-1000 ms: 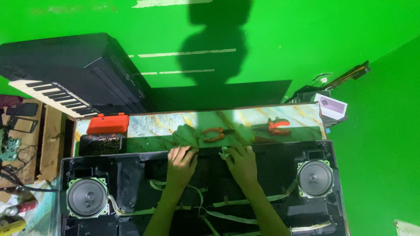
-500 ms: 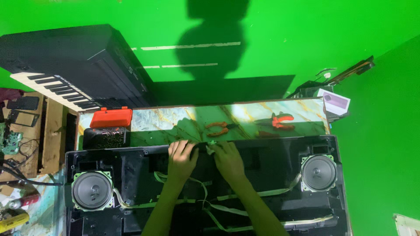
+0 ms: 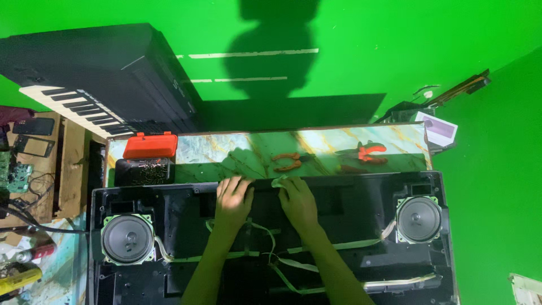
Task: The person cleans the internal components of a disassembled musical keyboard with a cloth and handles small wiring connectors by hand.
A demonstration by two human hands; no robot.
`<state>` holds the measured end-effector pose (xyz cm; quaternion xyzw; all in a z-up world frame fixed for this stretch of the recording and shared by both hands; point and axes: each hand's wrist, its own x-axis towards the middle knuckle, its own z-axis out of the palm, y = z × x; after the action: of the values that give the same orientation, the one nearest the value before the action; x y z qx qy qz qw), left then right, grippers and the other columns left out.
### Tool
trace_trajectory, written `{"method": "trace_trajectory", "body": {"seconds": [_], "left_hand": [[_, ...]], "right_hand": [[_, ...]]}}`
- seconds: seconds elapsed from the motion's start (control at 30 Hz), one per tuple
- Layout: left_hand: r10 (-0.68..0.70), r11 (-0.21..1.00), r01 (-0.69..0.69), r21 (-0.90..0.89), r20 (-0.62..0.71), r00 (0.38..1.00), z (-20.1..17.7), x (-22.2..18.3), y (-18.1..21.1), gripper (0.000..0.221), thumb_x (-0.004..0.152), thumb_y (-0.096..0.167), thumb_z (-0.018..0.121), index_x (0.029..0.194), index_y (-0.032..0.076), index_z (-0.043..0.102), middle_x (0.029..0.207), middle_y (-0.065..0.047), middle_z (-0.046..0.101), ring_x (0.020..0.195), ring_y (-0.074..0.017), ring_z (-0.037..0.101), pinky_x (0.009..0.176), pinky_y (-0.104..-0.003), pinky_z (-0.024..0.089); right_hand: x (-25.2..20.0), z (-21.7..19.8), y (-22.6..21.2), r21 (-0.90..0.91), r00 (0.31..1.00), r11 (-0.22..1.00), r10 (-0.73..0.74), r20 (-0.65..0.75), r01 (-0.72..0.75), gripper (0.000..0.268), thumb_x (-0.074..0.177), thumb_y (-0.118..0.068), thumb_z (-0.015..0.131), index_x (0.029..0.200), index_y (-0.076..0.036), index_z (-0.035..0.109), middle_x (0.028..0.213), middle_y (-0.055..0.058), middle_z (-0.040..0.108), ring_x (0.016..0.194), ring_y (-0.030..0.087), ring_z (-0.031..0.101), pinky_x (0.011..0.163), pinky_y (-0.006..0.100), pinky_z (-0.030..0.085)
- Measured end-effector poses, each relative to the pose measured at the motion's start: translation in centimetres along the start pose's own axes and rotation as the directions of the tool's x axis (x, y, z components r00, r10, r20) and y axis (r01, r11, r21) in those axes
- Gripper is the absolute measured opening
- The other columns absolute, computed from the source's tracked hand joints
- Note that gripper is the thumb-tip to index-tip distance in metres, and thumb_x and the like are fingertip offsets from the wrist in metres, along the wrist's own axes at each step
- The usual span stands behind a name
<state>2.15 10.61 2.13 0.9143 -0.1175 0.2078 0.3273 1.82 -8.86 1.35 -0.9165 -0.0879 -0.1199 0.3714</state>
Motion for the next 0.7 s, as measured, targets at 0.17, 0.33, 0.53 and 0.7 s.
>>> {"method": "trace_trajectory", "body": {"seconds": [0.17, 0.33, 0.53, 0.7], "left_hand": [[0.019, 0.999, -0.020, -0.037, -0.051, 0.999, 1.4, -0.2, -1.0, 0.024, 0.083, 0.008, 0.076, 0.107, 0.005, 0.071, 0.109, -0.011, 0.065, 0.104, -0.0316, 0.062, 0.097, -0.045, 0.044], [-0.025, 0.998, 0.021, -0.051, -0.064, 0.998, 2.4, -0.4, -1.4, 0.023, 0.082, 0.009, 0.078, 0.104, 0.007, 0.070, 0.105, -0.010, 0.063, 0.101, -0.0318, 0.060, 0.096, -0.045, 0.042], [-0.035, 0.996, 0.031, -0.078, -0.052, 0.998, 2.6, -0.5, -1.3, 0.023, 0.082, 0.007, 0.077, 0.105, 0.008, 0.071, 0.104, -0.010, 0.063, 0.101, -0.0317, 0.060, 0.094, -0.044, 0.042], [-0.003, 0.996, -0.007, -0.089, -0.114, 0.993, 2.6, -0.4, -1.1, 0.019, 0.084, 0.007, 0.077, 0.102, 0.007, 0.071, 0.102, -0.011, 0.063, 0.097, -0.0325, 0.060, 0.091, -0.044, 0.044]], "right_hand": [[0.1, 1.0, -0.8, 0.015, 0.998, 0.998, -0.056, -0.012, 0.056, 0.023, 0.085, -0.004, 0.071, 0.108, -0.005, 0.071, 0.107, 0.015, 0.066, 0.100, 0.037, 0.065, 0.083, 0.045, 0.054], [0.2, 0.8, -0.4, -0.006, 1.000, 1.000, -0.025, 0.000, 0.025, 0.026, 0.083, -0.005, 0.073, 0.109, -0.005, 0.071, 0.108, 0.015, 0.066, 0.100, 0.037, 0.066, 0.082, 0.044, 0.055], [-0.1, 0.4, -0.7, -0.014, 0.998, 0.999, 0.050, -0.040, -0.051, 0.027, 0.080, -0.005, 0.073, 0.107, -0.006, 0.070, 0.108, 0.013, 0.067, 0.099, 0.036, 0.066, 0.081, 0.044, 0.054], [0.4, 1.8, -0.9, 0.000, 0.999, 0.999, -0.048, 0.022, 0.048, 0.028, 0.083, -0.006, 0.073, 0.110, -0.007, 0.070, 0.108, 0.014, 0.066, 0.100, 0.036, 0.065, 0.082, 0.044, 0.054]]}}
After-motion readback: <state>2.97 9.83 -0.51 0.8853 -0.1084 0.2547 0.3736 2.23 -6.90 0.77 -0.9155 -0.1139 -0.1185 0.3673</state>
